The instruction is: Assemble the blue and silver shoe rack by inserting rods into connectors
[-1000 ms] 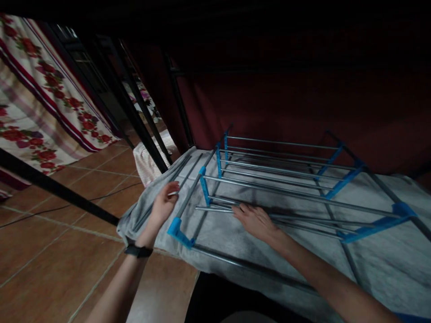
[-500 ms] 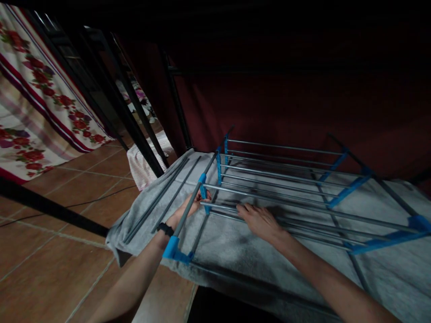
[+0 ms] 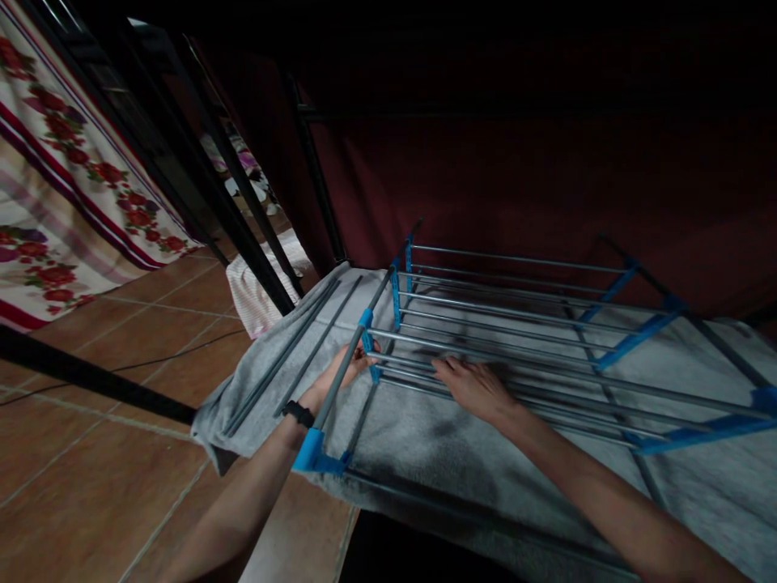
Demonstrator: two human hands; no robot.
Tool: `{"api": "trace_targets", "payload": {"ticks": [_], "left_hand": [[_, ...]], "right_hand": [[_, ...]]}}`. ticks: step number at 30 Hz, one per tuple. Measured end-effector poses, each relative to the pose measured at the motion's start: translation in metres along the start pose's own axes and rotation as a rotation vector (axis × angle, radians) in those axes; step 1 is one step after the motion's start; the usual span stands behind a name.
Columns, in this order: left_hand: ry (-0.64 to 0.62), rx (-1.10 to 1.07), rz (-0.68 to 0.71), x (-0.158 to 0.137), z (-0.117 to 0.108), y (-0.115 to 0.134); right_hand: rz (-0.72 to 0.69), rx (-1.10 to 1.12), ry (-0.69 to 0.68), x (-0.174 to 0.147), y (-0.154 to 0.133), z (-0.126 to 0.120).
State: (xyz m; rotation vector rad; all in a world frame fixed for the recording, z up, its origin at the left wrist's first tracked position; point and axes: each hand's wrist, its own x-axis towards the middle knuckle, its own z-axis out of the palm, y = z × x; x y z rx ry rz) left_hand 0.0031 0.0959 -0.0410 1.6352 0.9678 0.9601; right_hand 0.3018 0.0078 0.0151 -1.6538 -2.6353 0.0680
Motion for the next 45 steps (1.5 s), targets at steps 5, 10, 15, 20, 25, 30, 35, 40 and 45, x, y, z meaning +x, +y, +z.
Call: {"api": "trace_targets", "payload": {"ticks": [5, 10, 15, 20, 25, 30, 35, 40, 45], "left_hand": [[0.001, -0.045, -0.004, 0.004, -0.001, -0.011], [0.000, -0.072, -0.040, 0.004, 0.001, -0.008], [-0.023, -0.072, -0.070, 0.005, 0.004, -0.001], [-0.089, -0.147, -0.101, 0.005, 0.004, 0.004], [-0.238, -0.260, -0.110, -0.002, -0.006, 0.008], [-0.163, -0.413, -0.086, -0.011, 0.004, -0.003], [0.116, -0.622, -0.061, -0.017, 0.031, -0.005], [0.189, -0.613, -0.129, -0.022, 0.030, 0.003], [0.090, -0.553, -0.038, -0.021, 0.022, -0.005]], "right_hand": [[-0.012, -0.032, -0.047, -0.001, 0.001, -0.004], [-0.016, -0.039, -0.074, -0.001, 0.004, -0.006], [-0.022, -0.028, -0.069, -0.002, 0.008, -0.005], [-0.015, -0.020, -0.062, -0.003, 0.006, -0.006], [-0.009, -0.019, -0.046, -0.008, 0.003, -0.003], [0.004, -0.070, 0.010, -0.018, -0.004, -0.004], [0.032, -0.124, 0.070, -0.024, -0.011, -0.009], [0.006, -0.142, 0.035, -0.022, -0.018, -0.006], [0.002, -0.148, -0.024, -0.020, -0.018, -0.004]]}}
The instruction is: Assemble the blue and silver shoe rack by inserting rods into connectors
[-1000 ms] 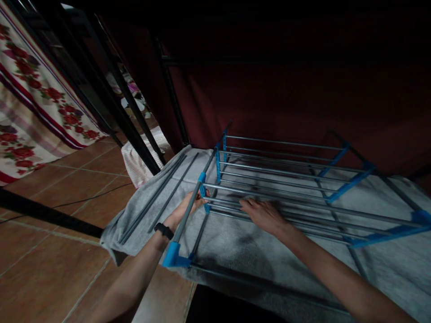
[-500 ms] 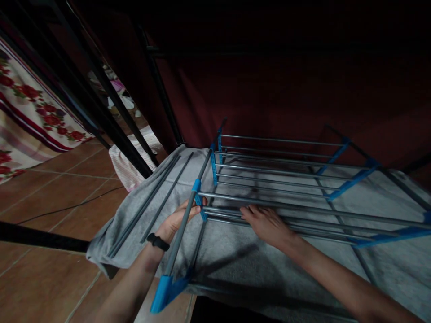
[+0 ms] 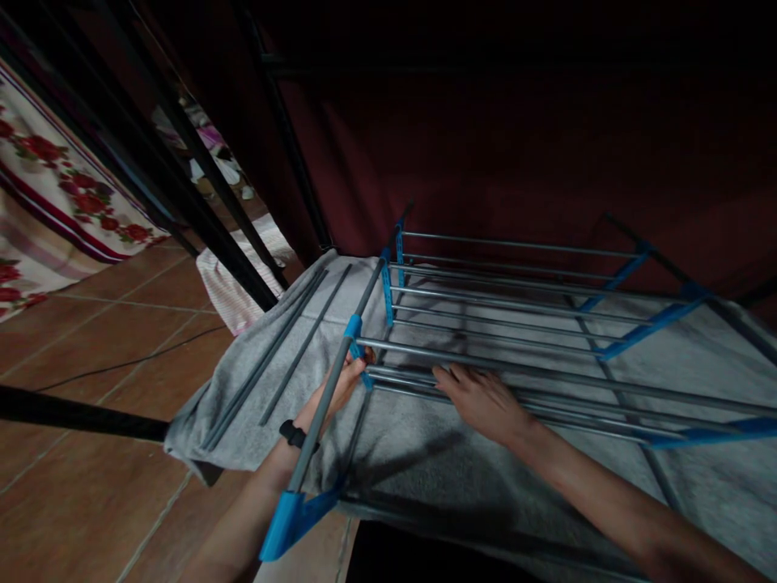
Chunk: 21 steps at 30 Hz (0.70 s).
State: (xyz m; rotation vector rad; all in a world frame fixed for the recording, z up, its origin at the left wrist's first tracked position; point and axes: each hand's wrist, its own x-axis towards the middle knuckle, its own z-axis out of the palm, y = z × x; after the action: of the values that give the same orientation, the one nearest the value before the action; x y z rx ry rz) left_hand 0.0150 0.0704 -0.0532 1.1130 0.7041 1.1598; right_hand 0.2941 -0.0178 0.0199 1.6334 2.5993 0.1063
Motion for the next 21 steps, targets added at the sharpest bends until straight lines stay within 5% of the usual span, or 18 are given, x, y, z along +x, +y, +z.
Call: {"api": "trace_targets", "payload": {"ticks": [6, 13, 21], "left_hand": [[-0.146, -0.011, -0.083, 0.002, -0.014, -0.002], [-0.080, -0.031, -0.082, 0.002, -0.020, -0.011], [-0.105, -0.067, -0.099, 0.003, -0.026, -0.015]], "right_hand": [[-0.005, 0.050, -0.015, -0.002, 0.006, 0.000], [0.024, 0.097, 0.010, 0.003, -0.003, -0.008], [-0.168, 0.377, 0.033, 0.075, -0.055, -0.023]]}}
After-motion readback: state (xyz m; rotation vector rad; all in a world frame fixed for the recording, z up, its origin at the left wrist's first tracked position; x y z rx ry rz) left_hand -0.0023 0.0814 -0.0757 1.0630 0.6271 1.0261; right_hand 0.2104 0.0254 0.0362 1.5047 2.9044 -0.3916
